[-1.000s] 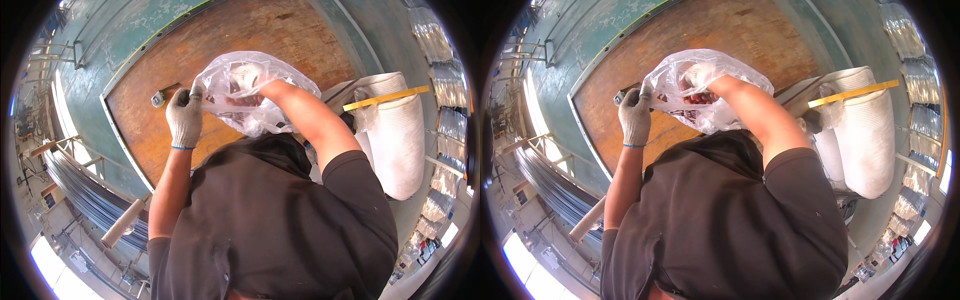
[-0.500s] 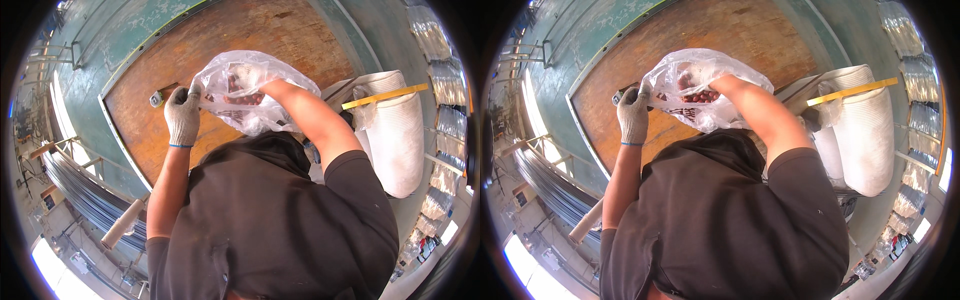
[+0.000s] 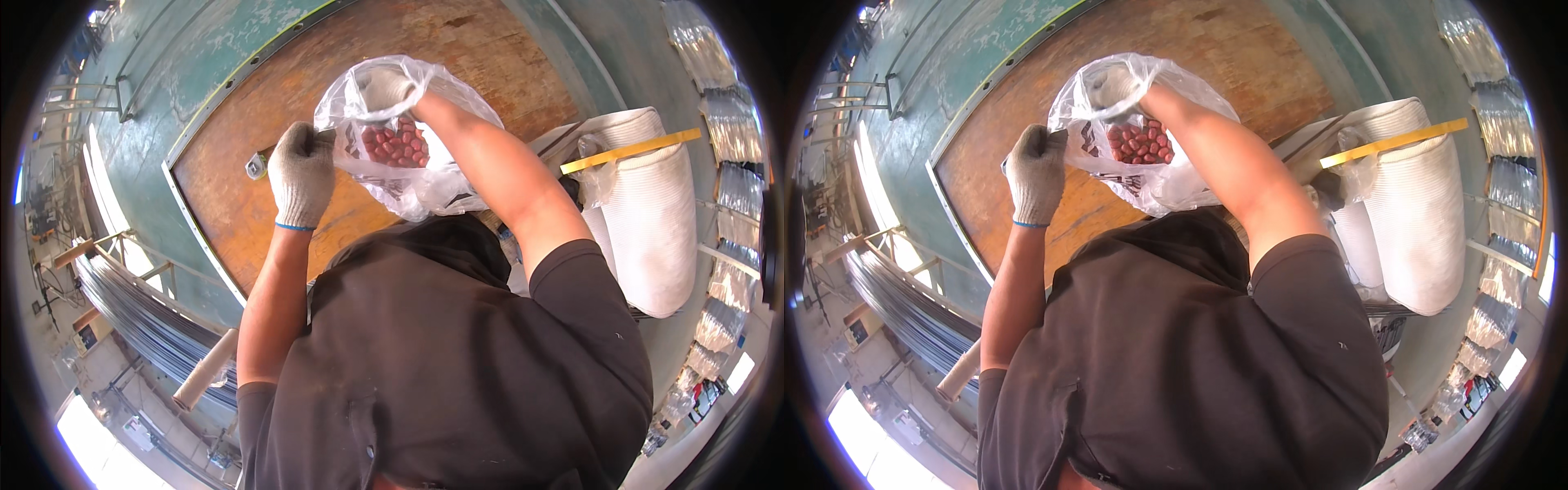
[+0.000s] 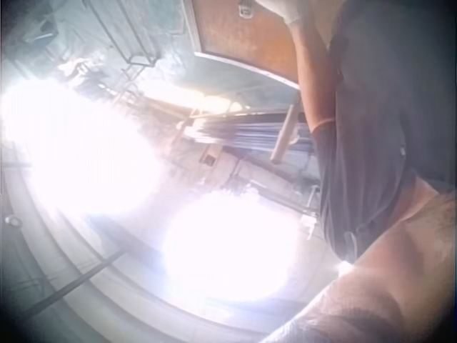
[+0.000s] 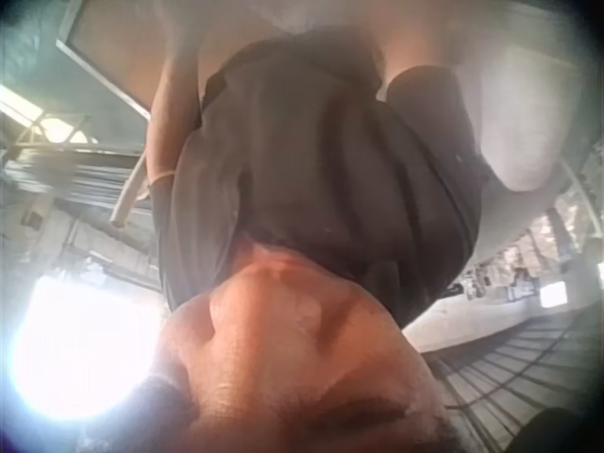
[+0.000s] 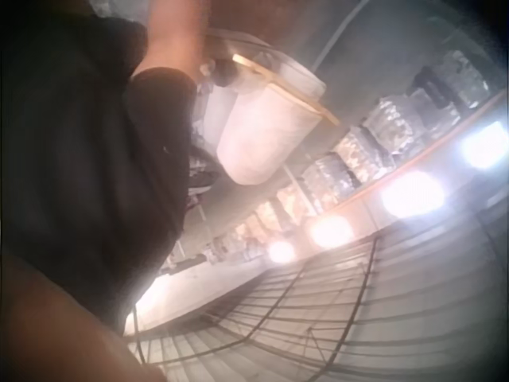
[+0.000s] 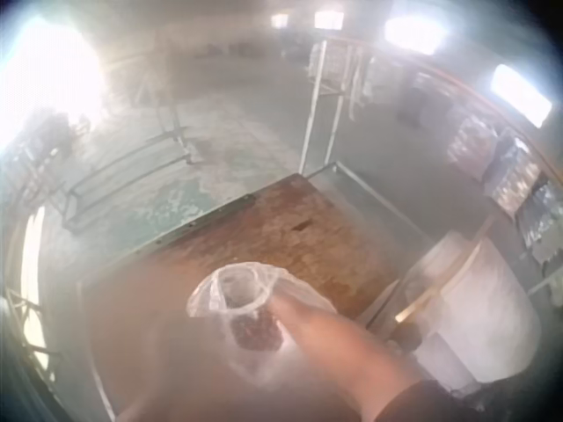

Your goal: The person operates a metal rod bending machine, feeding straight rods into the device and removing bent rods. They then measure and bend additional rods on a wooden jig, stacking the finished pieces. Finally, the person opens a plastic bag containing small red items.

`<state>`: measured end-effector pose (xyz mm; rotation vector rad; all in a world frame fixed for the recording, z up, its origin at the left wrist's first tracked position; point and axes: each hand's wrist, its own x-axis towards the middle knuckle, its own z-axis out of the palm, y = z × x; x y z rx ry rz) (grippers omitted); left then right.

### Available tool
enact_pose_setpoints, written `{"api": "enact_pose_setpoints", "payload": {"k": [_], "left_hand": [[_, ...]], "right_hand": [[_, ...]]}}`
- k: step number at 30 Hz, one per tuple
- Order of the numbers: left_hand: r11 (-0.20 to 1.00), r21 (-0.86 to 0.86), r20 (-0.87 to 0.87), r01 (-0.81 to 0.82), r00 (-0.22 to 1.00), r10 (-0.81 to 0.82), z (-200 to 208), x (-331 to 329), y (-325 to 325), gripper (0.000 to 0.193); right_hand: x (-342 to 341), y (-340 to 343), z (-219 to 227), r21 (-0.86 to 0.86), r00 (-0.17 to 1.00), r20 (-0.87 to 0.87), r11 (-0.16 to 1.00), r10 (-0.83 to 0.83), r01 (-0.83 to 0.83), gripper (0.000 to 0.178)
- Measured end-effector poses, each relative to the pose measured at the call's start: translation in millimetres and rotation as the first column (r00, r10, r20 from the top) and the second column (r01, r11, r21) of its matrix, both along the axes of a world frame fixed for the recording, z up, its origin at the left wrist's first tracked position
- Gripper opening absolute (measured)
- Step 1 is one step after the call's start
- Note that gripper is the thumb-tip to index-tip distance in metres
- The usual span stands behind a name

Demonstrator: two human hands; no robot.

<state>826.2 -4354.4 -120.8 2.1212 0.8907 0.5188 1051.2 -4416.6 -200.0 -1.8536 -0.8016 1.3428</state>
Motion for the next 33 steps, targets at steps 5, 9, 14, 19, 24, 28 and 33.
{"api": "enact_pose_setpoints", "payload": {"k": [5,9,14,19,24,28,33], "left_hand": [[0.987,-0.157,0.012,-0.047,0.999,0.050,-2.9,-3.8,4.4,0.026],[0.972,-0.229,0.005,-0.051,0.999,0.053,-11.3,-7.5,8.7,0.024],[0.955,-0.290,0.004,-0.064,0.998,0.068,-20.8,-11.1,10.3,0.025],[0.961,-0.260,0.026,-0.094,0.994,0.104,-25.6,-15.3,16.3,0.029],[0.975,-0.193,0.018,-0.109,0.993,0.114,-26.4,-14.7,23.6,0.032],[0.987,-0.129,-0.001,-0.093,0.996,0.094,-26.5,-17.9,26.8,0.031],[0.947,-0.275,0.002,-0.164,0.985,0.171,-21.8,-22.5,21.8,0.028]], "right_hand": [[-24.1,-31.0,25.1,-0.408,0.965,-0.042,0.877,0.257,-0.251,0.028],[-35.2,-36.8,22.0,-0.456,0.987,-0.122,0.878,0.101,-0.146,0.026],[-33.7,-35.0,-1.3,-0.462,0.975,-0.167,0.862,0.144,-0.207,0.037],[-45.7,-33.3,-33.0,-0.358,0.993,-0.103,0.930,0.050,-0.084,0.034],[-55.4,-13.1,-61.4,-0.324,0.957,0.153,0.927,0.248,-0.189,0.037],[-51.6,-14.7,-35.1,-0.500,0.997,-0.077,0.865,-0.007,-0.033,0.040],[-27.3,-27.5,-26.3,-0.545,0.964,-0.266,0.827,-0.012,-0.140,0.048]]}}
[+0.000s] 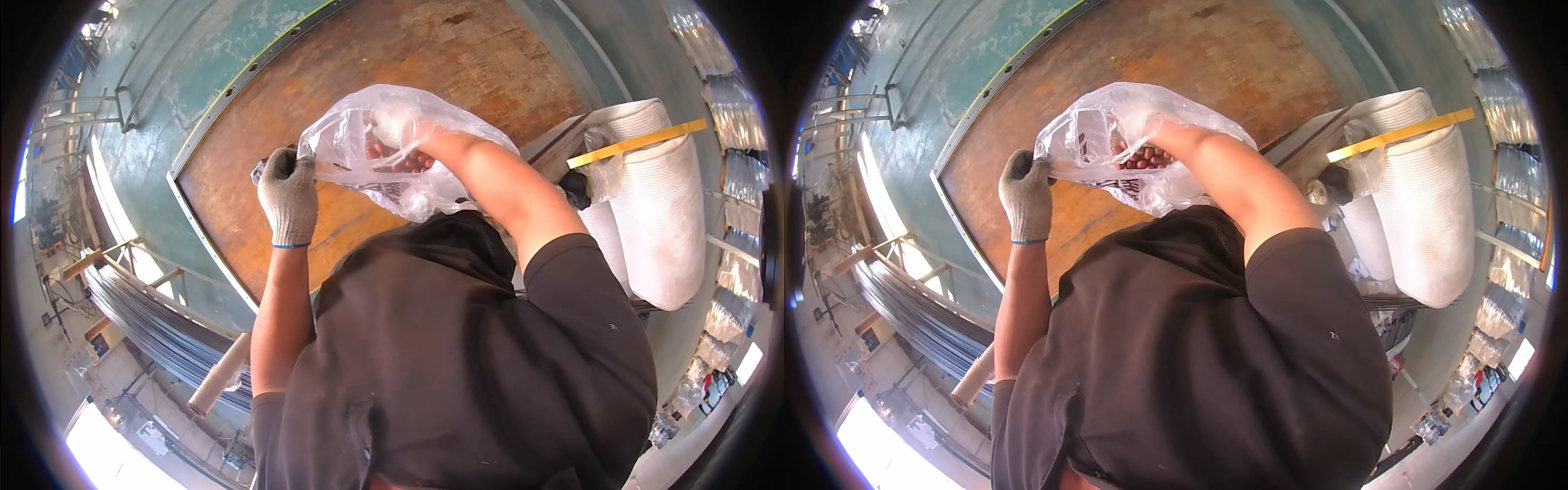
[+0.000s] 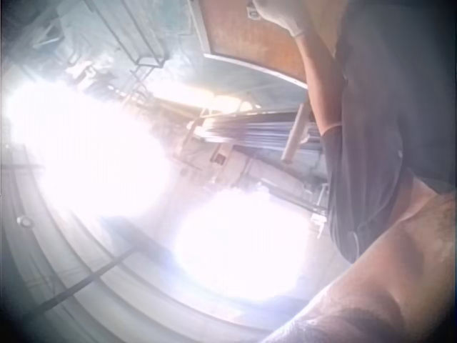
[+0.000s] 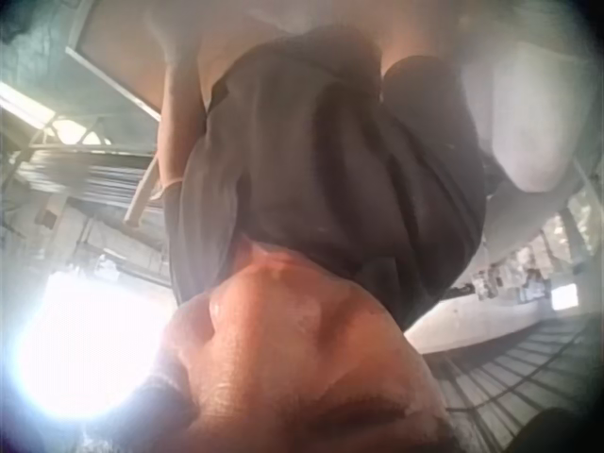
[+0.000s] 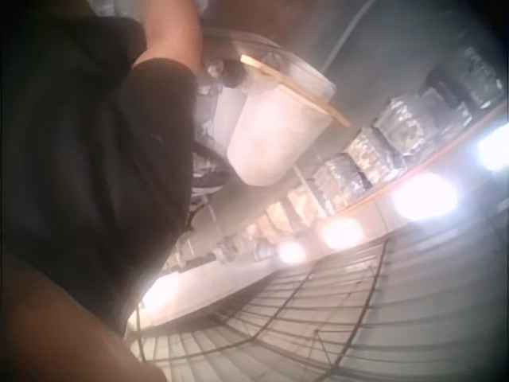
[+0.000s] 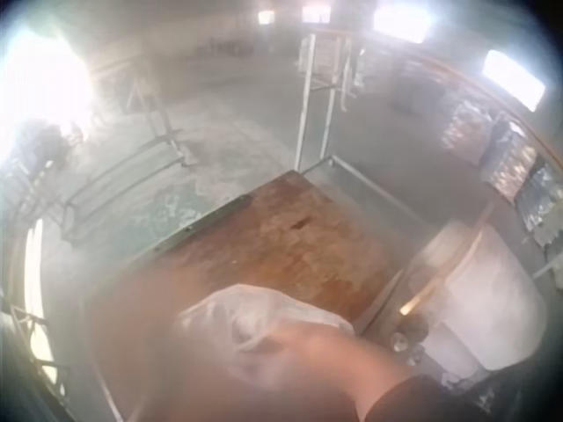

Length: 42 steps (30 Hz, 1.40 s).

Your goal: The person operates a metal rod bending machine, feeding straight rods into the device and removing bent rods. They then measure and bend additional rods on a wooden jig, stacking the finished pieces. Finally, the person opens a plastic bag containing small red items.

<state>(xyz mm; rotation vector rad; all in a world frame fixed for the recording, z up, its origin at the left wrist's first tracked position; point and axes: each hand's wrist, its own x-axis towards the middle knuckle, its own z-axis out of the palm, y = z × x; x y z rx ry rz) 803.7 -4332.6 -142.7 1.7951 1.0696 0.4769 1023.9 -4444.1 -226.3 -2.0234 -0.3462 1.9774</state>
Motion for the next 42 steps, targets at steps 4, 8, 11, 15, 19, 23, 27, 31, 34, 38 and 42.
{"api": "enact_pose_setpoints", "payload": {"k": [4,8,11,15,19,23,27,31,34,38,42], "left_hand": [[0.999,-0.046,0.041,-0.001,0.999,0.003,-9.8,-5.0,2.1,0.026],[0.999,-0.037,0.040,0.029,0.999,-0.028,-4.6,-0.3,2.0,0.026],[0.999,-0.026,0.029,0.041,0.999,-0.040,-4.5,-4.2,3.9,0.026],[0.998,-0.046,0.023,0.031,0.999,-0.030,-7.5,-12.5,5.9,0.026],[0.997,-0.077,0.013,0.031,0.999,-0.030,-1.6,-15.1,2.8,0.024],[0.996,-0.049,-0.003,0.079,0.997,-0.079,-4.2,-14.8,6.1,0.020],[0.979,-0.090,-0.069,0.182,0.980,-0.188,7.9,-3.9,-14.1,0.022],[0.920,0.034,-0.243,0.391,0.896,-0.372,1.6,-3.2,-30.0,0.019],[0.960,-0.040,-0.199,0.277,0.939,-0.280,-9.2,-8.4,-26.7,0.015],[0.970,-0.103,-0.131,0.219,0.964,-0.232,-4.3,-7.3,-16.6,0.012],[0.970,-0.154,-0.062,0.188,0.978,-0.199,-1.9,-5.3,-19.4,0.011]], "right_hand": [[-10.8,-12.6,26.2,0.178,0.997,0.041,0.983,-0.059,0.051,0.043],[-23.8,-27.4,-55.9,0.365,0.813,-0.341,0.731,-0.472,0.577,0.030],[-20.1,-26.0,-113.5,0.345,0.796,-0.371,0.725,-0.478,0.596,0.027],[-9.0,-33.6,-95.0,0.395,0.901,-0.259,0.813,-0.349,0.428,0.026],[-20.9,-44.7,-59.2,0.527,1.000,0.021,0.849,0.008,-0.018,0.027],[-66.2,-58.4,-15.0,0.561,0.799,0.451,0.569,0.398,-0.601,0.028],[-93.9,-66.0,33.7,0.491,0.784,0.358,0.612,0.507,-0.620,0.029],[-105.2,-69.7,6.0,0.496,0.718,0.420,0.522,0.556,-0.694,0.025],[-100.6,-77.2,10.7,0.390,0.693,0.487,0.577,0.532,-0.717,0.031],[-82.4,-97.5,-2.5,0.278,0.703,0.629,0.749,0.332,-0.602,0.028],[-62.5,-106.2,11.9,0.311,0.910,0.414,0.936,0.024,-0.165,0.024]]}}
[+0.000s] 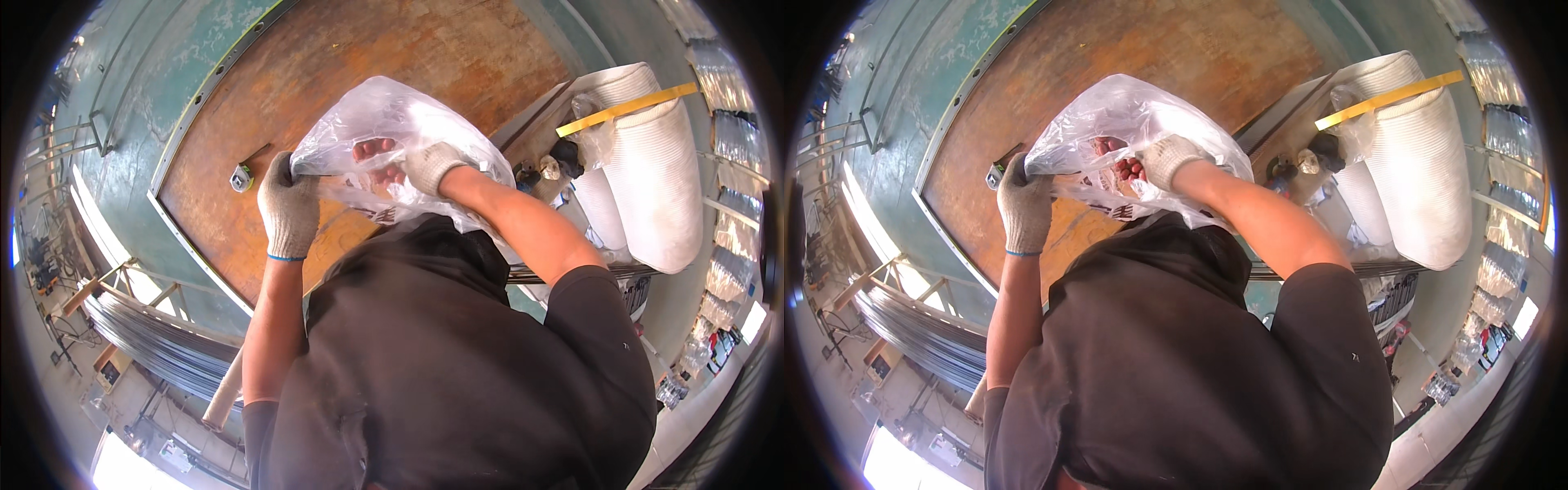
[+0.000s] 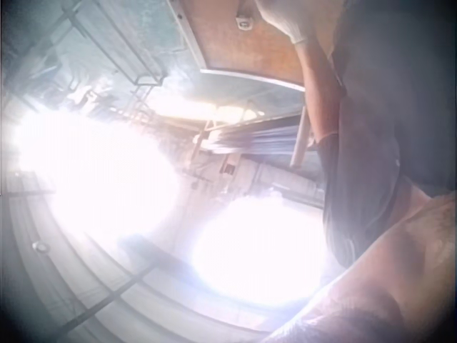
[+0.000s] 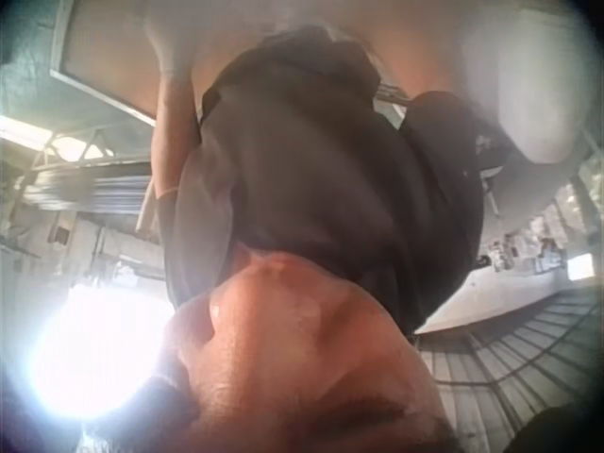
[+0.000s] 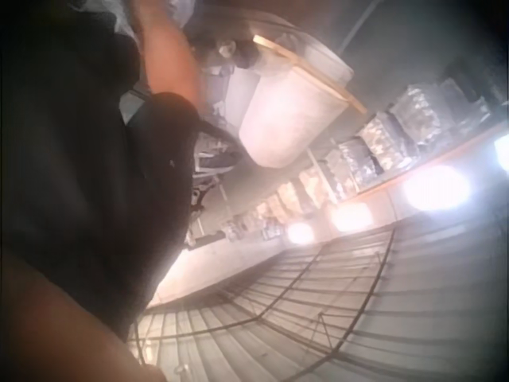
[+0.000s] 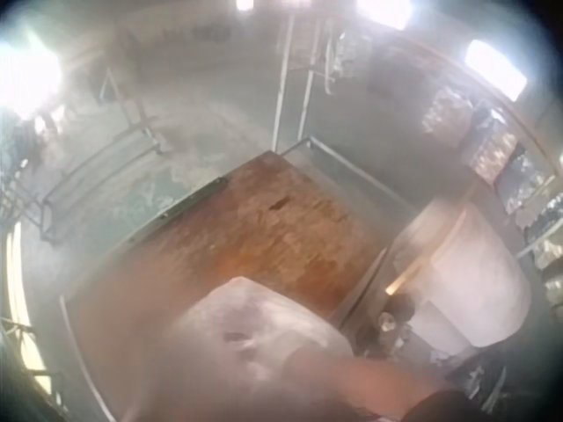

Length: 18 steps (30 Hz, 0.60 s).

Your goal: The person operates a metal rod bending machine, feeding straight rods into the device and removing bent rods. They then measure and bend additional rods on a wooden jig, stacking the finished pieces. Finally, the person opens a plastic bag containing small red items.

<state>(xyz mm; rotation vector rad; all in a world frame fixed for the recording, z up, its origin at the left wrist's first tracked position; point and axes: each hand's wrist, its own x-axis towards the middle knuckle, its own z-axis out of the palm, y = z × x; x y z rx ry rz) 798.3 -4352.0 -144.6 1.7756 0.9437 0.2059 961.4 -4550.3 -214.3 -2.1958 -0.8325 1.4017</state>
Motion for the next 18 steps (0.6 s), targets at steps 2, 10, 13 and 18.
{"api": "enact_pose_setpoints", "payload": {"k": [2,10,13,18], "left_hand": [[1.000,-0.011,-0.007,0.018,1.000,-0.018,-1.3,-1.2,-1.4,0.010],[0.999,-0.013,0.006,0.034,0.999,-0.034,-7.8,-3.0,-0.8,0.013],[0.998,-0.023,0.005,0.061,0.998,-0.061,-12.2,-3.3,1.5,0.012],[0.997,-0.060,0.029,0.044,0.999,-0.043,-8.5,-1.5,-6.2,0.011]], "right_hand": [[-1.2,-13.5,-38.7,0.074,0.981,-0.073,0.980,-0.180,0.185,0.031],[-9.9,-12.8,-59.0,0.153,0.973,-0.139,0.967,-0.183,0.204,0.035],[-13.2,-14.2,-87.4,0.103,0.969,-0.161,0.973,-0.189,0.207,0.036],[-16.1,-27.1,-159.0,0.225,0.933,0.359,0.968,0.021,-0.108,0.034]]}}
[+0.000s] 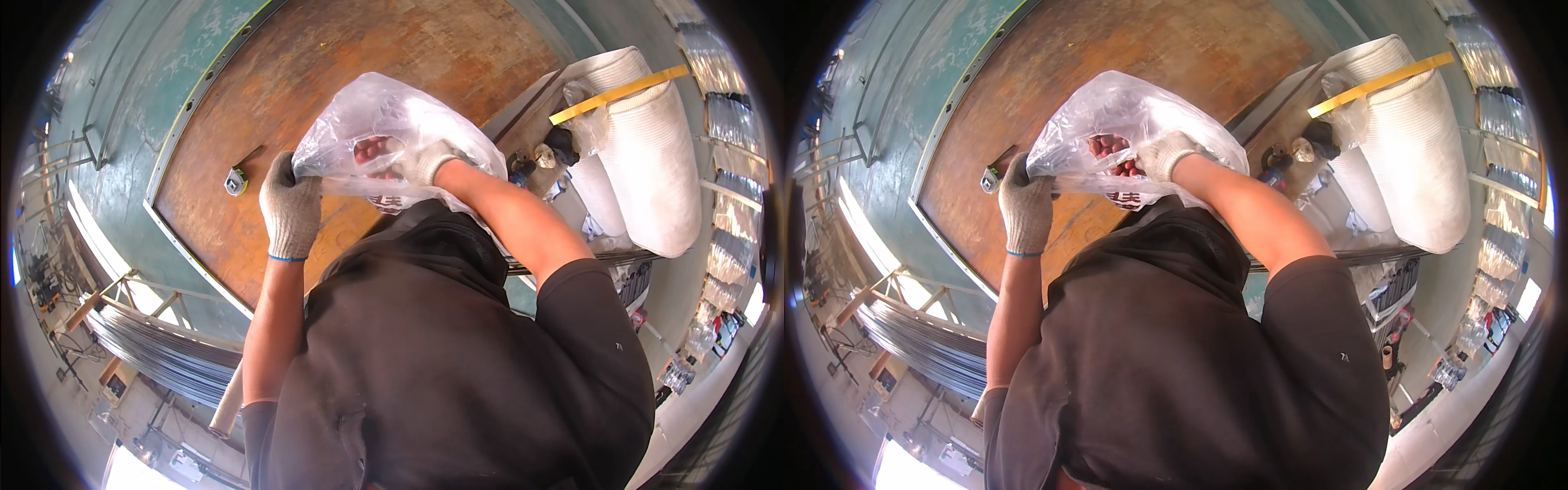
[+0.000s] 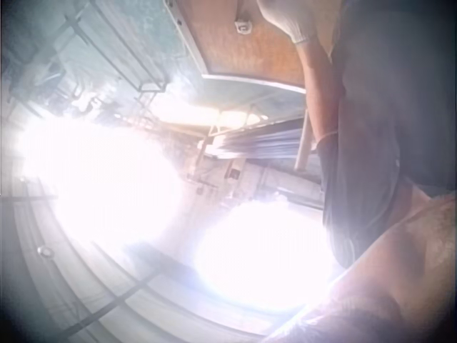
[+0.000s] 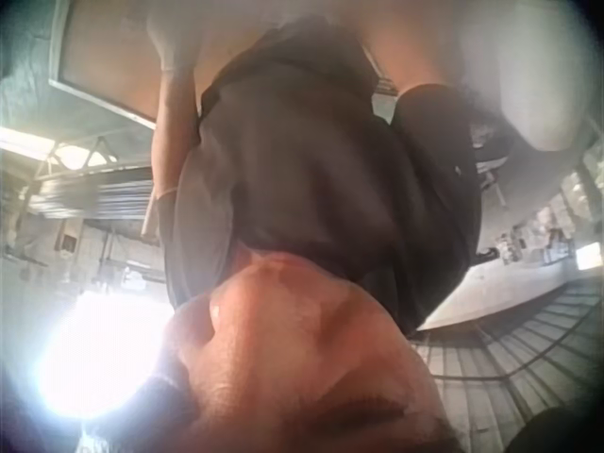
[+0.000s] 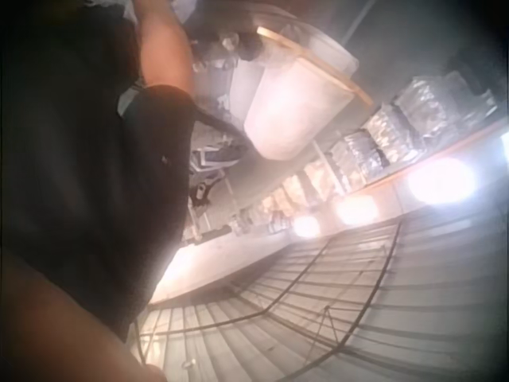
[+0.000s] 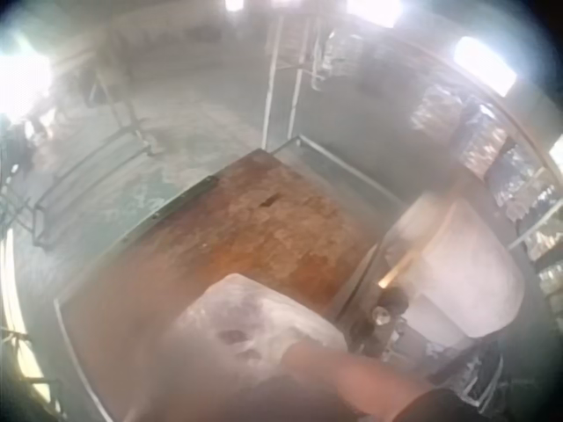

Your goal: The person operates a metal rod bending machine, feeding straight rods into the device and removing bent rods. They then measure and bend additional rods on a wooden jig, stacking the finished pieces. Finally, the person opens a plastic bag containing small red items.

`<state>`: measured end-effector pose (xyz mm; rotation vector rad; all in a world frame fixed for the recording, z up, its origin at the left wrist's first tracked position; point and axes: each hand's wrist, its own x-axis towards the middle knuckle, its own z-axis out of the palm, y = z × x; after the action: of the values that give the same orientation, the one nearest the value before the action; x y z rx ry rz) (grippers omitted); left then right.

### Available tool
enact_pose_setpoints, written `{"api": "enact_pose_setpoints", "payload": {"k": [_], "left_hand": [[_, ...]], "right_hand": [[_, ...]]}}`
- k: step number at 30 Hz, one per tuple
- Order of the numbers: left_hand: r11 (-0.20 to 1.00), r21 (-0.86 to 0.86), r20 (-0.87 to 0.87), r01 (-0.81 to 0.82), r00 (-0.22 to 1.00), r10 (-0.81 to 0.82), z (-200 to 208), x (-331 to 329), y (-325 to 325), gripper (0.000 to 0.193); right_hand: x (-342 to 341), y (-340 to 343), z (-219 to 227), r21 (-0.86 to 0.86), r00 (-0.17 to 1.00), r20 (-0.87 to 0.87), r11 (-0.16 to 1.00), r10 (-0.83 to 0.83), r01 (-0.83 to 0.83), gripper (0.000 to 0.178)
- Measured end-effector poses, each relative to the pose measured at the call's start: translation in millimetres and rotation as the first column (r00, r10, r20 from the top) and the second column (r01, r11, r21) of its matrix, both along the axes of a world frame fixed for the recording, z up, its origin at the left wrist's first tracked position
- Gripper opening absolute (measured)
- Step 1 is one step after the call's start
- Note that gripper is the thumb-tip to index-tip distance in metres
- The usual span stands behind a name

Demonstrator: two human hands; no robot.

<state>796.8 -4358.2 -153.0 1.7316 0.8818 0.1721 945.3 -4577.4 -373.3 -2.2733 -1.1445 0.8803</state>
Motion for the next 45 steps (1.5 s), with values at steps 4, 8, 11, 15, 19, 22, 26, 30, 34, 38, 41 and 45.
{"api": "enact_pose_setpoints", "payload": {"k": [4,8,11,15,19,22,26,30,34,38,41,45], "left_hand": [[0.999,-0.027,-0.028,-0.021,0.999,0.020,8.0,-0.8,1.9,0.012],[0.999,-0.047,-0.059,-0.022,0.998,0.019,12.8,-0.2,0.1,0.012],[0.998,-0.055,-0.063,-0.022,0.998,0.018,10.4,-3.3,-0.1,0.012],[1.000,0.014,-0.060,-0.009,0.998,0.010,7.8,-5.9,1.2,0.012],[1.000,-0.026,-0.045,-0.012,0.999,0.010,6.4,-5.3,0.5,0.013],[0.999,-0.030,-0.034,-0.011,0.999,0.010,8.8,-3.2,-2.3,0.012],[1.000,-0.023,0.000,0.018,1.000,-0.018,7.5,-0.4,-3.4,0.011],[0.999,-0.024,0.000,0.028,1.000,-0.028,10.0,2.8,-6.3,0.010],[1.000,-0.021,-0.005,0.009,1.000,-0.009,9.7,-1.7,-5.1,0.012],[1.000,-0.009,-0.029,0.006,1.000,-0.007,5.9,-9.8,3.7,0.016],[0.999,-0.044,-0.009,-0.010,1.000,0.010,4.2,-11.3,2.5,0.017],[0.999,-0.034,0.045,-0.001,0.999,0.002,15.5,-2.6,-5.7,0.011]], "right_hand": [[9.4,25.4,144.3,-0.086,0.726,-0.621,0.946,-0.296,0.312,0.029],[12.6,26.0,150.8,-0.160,0.823,-0.517,0.971,-0.236,0.178,0.031],[-10.4,6.8,58.8,-0.003,0.972,-0.229,0.999,0.048,-0.050,0.031],[-24.8,-0.1,79.9,-0.296,0.934,-0.328,0.923,0.142,-0.245,0.028],[-21.0,2.2,99.8,-0.364,0.969,-0.246,0.925,0.022,-0.113,0.028],[-20.2,0.2,90.0,-0.215,0.983,-0.183,0.976,-0.013,-0.027,0.032],[-20.2,11.2,88.9,-0.297,0.985,-0.162,0.955,-0.067,0.016,0.032],[-23.8,20.5,84.1,-0.282,0.999,-0.014,0.958,0.047,-0.049,0.034],[-19.5,15.4,89.1,-0.175,0.976,-0.214,0.985,-0.034,-0.004,0.030],[2.5,10.6,149.2,-0.141,0.774,-0.574,0.964,-0.266,0.227,0.023],[8.8,5.4,156.7,-0.173,0.919,-0.363,0.980,-0.156,0.098,0.020],[8.7,6.9,136.5,-0.263,0.963,-0.102,0.941,-0.248,0.215,0.023]]}}
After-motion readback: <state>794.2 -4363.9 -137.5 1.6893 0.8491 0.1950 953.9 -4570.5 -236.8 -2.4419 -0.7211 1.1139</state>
